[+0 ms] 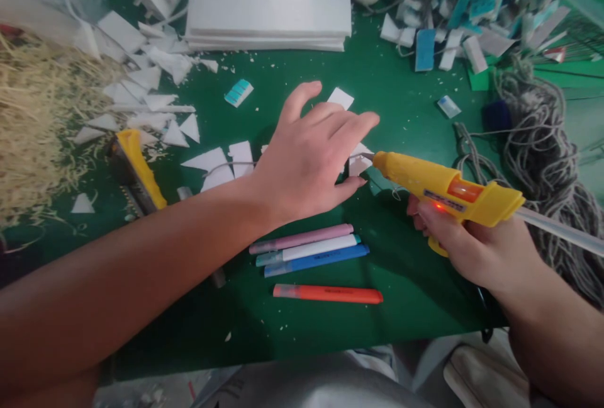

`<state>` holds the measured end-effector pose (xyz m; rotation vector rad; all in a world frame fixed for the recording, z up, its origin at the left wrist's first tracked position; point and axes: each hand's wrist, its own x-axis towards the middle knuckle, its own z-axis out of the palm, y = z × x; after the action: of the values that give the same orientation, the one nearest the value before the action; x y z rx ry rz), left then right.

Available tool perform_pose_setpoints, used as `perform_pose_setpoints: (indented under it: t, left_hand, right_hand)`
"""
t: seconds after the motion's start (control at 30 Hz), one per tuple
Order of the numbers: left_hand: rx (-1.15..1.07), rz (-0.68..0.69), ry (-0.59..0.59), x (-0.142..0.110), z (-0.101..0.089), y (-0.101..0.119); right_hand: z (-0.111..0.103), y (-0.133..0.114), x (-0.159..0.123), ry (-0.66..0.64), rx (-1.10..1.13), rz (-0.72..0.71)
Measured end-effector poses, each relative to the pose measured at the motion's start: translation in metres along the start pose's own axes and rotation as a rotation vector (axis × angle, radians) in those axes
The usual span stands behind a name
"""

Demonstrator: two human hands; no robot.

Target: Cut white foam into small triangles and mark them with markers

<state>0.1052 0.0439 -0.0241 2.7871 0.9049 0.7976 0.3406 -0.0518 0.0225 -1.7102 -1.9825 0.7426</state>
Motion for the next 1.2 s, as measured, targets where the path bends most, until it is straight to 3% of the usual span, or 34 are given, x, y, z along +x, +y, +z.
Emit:
perform_pose_setpoints:
  t: [0.13,0.5,0.6,0.63,0.77,1.2]
  left_hand:
    - [-0.038,-0.016,-0.058,0.0,0.002,0.002]
    - [-0.04,-0.014,-0.052,0.0,0.004,0.001]
    - [-0.046,-0.022,-0.051,0.0,0.004,0.002]
    - [-0.049,-0.027,-0.055,0.0,0.004,0.003]
    - [-0.069,-0.05,-0.079,0.001,0.003,0.004]
    - [-0.104,-0.081,-0.118,0.003,0.0,0.006]
  right_hand:
    - [0.001,0.002,-0.001,-0.016,-0.002,0.004]
    - [0.0,0.004,-0.004,0.04,0.023,-0.05]
    - [0.001,0.011,-0.009,-0.042,0.084,-0.014]
    - [0.002,0.013,-0.01,0.022,0.102,-0.048]
    - [0.007,0.016,-0.01,0.035,0.158,-0.071]
    - [0.001,0.003,-0.001,0.031,0.027,-0.034]
